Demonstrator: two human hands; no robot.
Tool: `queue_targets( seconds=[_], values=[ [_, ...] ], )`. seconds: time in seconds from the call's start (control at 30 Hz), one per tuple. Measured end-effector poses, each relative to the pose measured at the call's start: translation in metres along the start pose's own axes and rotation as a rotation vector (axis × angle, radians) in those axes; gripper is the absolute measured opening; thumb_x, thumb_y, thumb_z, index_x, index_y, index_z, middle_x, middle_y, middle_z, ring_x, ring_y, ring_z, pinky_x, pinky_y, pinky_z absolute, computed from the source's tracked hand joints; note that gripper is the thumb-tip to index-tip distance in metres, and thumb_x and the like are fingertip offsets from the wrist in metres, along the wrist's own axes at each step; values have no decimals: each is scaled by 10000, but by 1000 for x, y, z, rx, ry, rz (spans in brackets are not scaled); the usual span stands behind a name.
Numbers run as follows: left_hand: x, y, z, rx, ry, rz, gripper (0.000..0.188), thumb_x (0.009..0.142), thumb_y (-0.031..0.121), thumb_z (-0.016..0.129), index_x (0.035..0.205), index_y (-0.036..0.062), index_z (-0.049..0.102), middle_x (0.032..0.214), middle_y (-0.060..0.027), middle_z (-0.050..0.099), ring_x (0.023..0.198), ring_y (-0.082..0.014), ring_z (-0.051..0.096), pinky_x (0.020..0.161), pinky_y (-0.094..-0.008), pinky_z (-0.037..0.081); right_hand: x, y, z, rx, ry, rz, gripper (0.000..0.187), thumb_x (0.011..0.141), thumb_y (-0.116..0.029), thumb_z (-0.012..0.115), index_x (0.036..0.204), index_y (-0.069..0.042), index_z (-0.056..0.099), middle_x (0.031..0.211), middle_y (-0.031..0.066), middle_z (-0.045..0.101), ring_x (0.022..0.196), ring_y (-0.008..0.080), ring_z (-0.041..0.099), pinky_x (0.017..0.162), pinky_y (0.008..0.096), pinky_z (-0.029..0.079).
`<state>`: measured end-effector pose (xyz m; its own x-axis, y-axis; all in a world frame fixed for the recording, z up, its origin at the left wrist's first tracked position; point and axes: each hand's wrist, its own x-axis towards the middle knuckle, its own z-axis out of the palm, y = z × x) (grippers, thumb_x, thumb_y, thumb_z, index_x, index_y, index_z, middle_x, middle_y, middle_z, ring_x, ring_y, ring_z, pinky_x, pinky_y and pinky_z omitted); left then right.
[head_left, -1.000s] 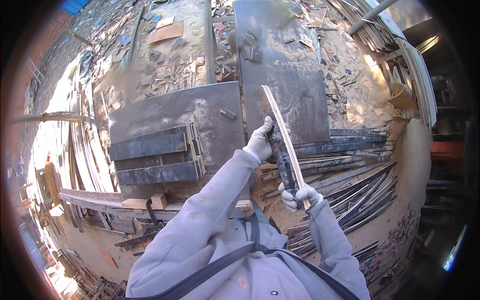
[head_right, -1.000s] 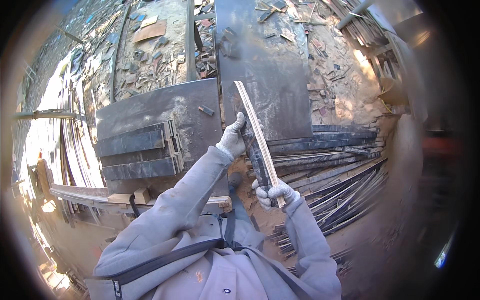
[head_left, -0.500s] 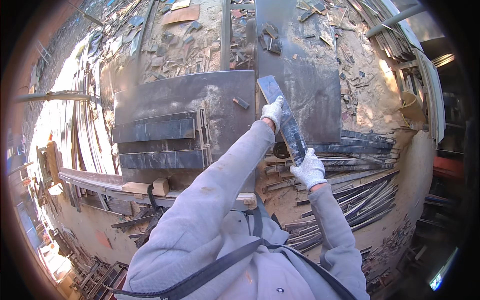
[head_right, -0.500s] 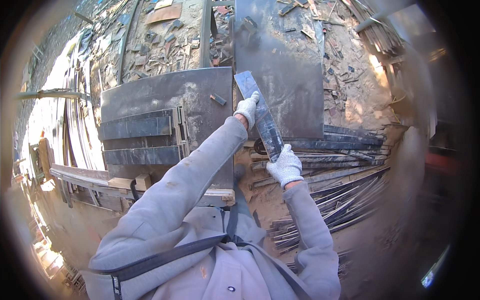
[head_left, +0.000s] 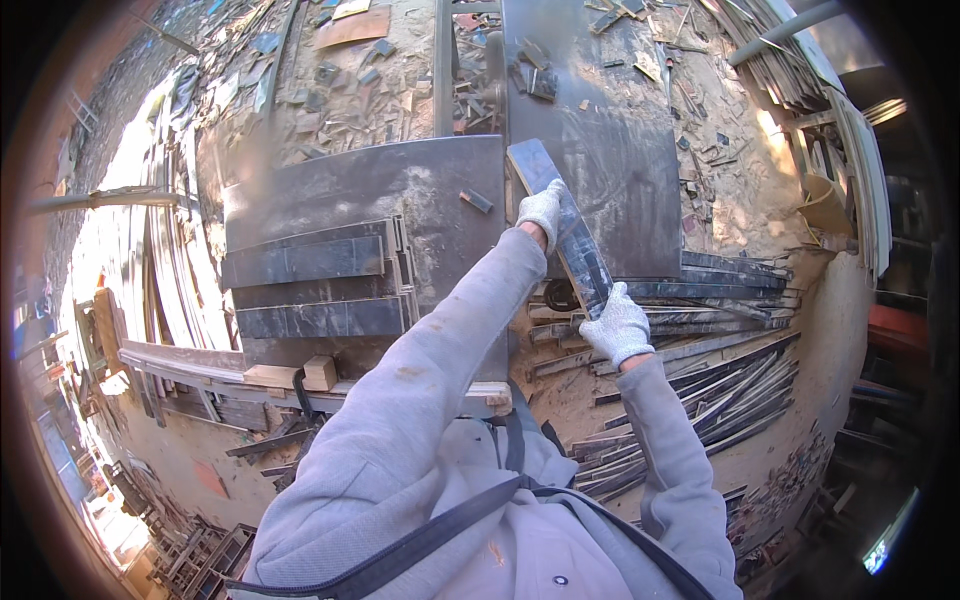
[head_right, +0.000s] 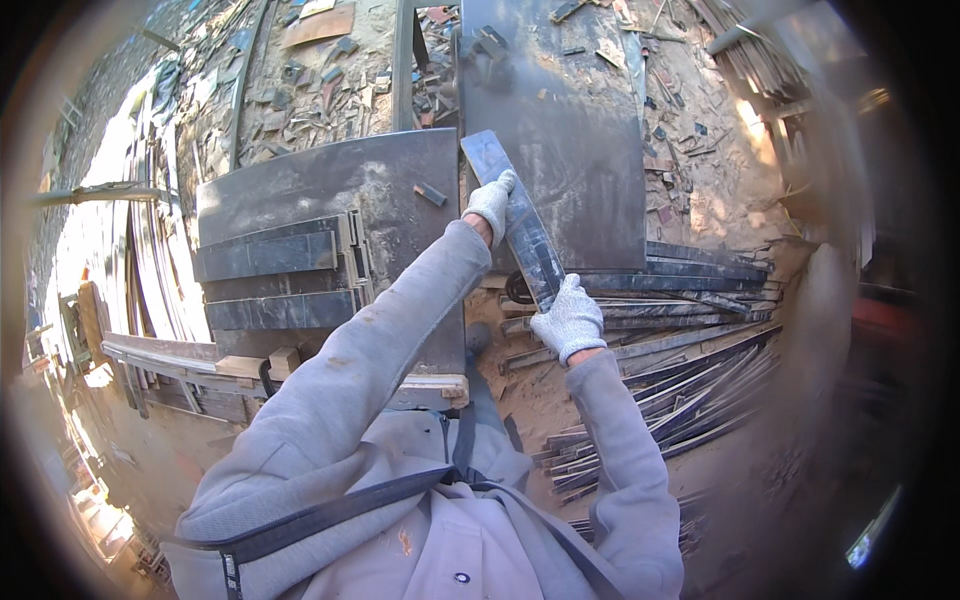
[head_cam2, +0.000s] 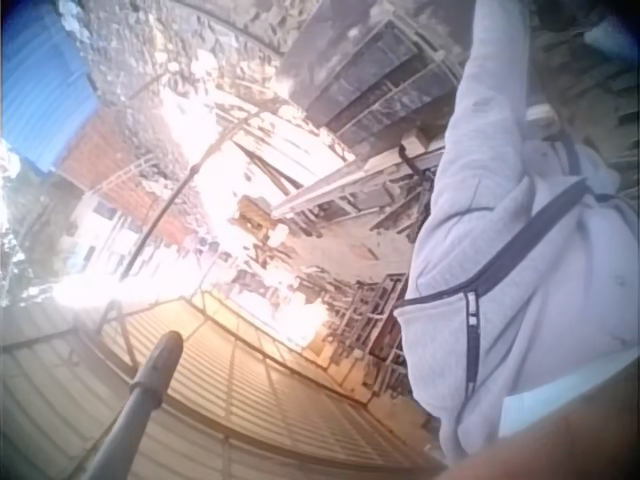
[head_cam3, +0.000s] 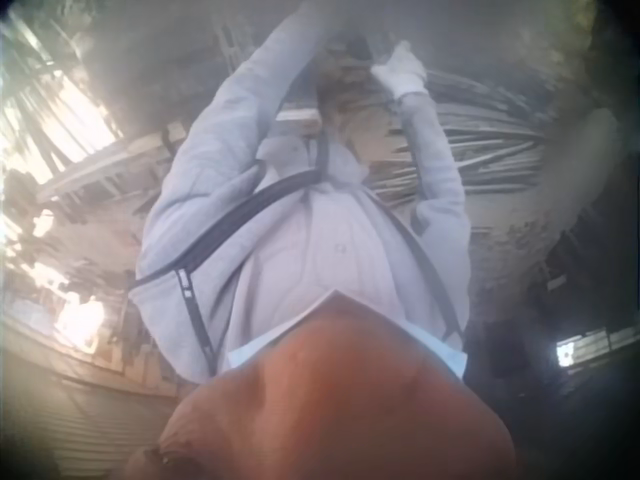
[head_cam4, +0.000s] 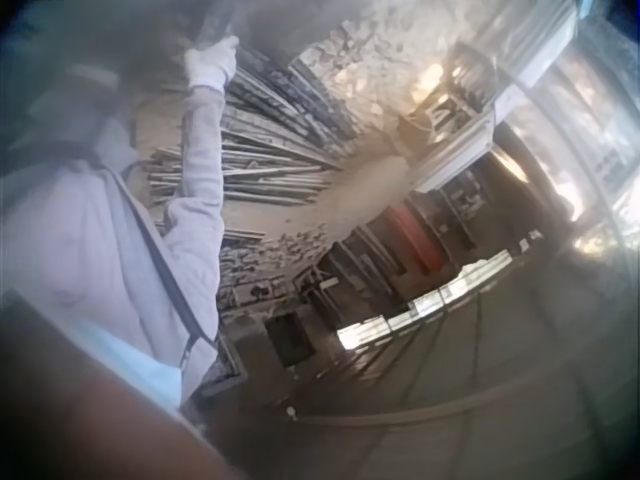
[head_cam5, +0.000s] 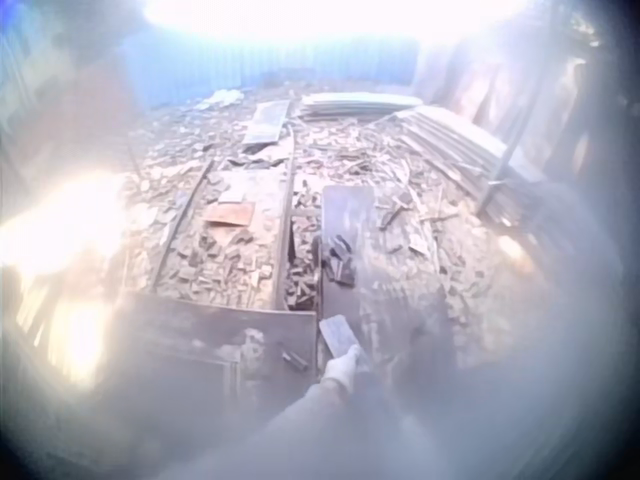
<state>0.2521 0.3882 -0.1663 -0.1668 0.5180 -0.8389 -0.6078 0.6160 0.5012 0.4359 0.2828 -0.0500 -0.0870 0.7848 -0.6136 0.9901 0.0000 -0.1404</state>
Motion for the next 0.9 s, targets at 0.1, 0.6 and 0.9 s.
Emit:
queue_targets(
  seconds=[0.1, 0.6, 0.9],
  values=[
    [10, 1, 0, -14, -25, -8, 564, 1021, 441, 658, 1338, -23, 621, 1165, -126, 725, 959, -257, 695, 862, -417, 559, 1, -9, -13, -27, -45, 26, 720, 707, -284, 824, 1253, 14, 461, 1101, 280, 696, 1039, 442, 707, 911, 496, 570],
    [44, 11, -6, 167, -48, 79, 547, 1024, 413, 666, 1324, -44, 637, 1202, -122, 718, 992, -229, 660, 880, -395, 526, 19, -17, -19, -54, -86, 47, 808, 723, -307, 810, 1332, 54, 421, 1163, 295, 685, 1089, 431, 702, 944, 489, 571],
    [57, 9, 3, 459, -61, 216, 639, 1064, 511, 497, 1322, -54, 647, 1278, -182, 722, 1153, -292, 672, 971, -400, 492, 21, -19, -27, -49, -75, 50, 842, 726, -322, 827, 1347, 68, 415, 1145, 292, 700, 1083, 425, 710, 951, 481, 571]
  ],
)
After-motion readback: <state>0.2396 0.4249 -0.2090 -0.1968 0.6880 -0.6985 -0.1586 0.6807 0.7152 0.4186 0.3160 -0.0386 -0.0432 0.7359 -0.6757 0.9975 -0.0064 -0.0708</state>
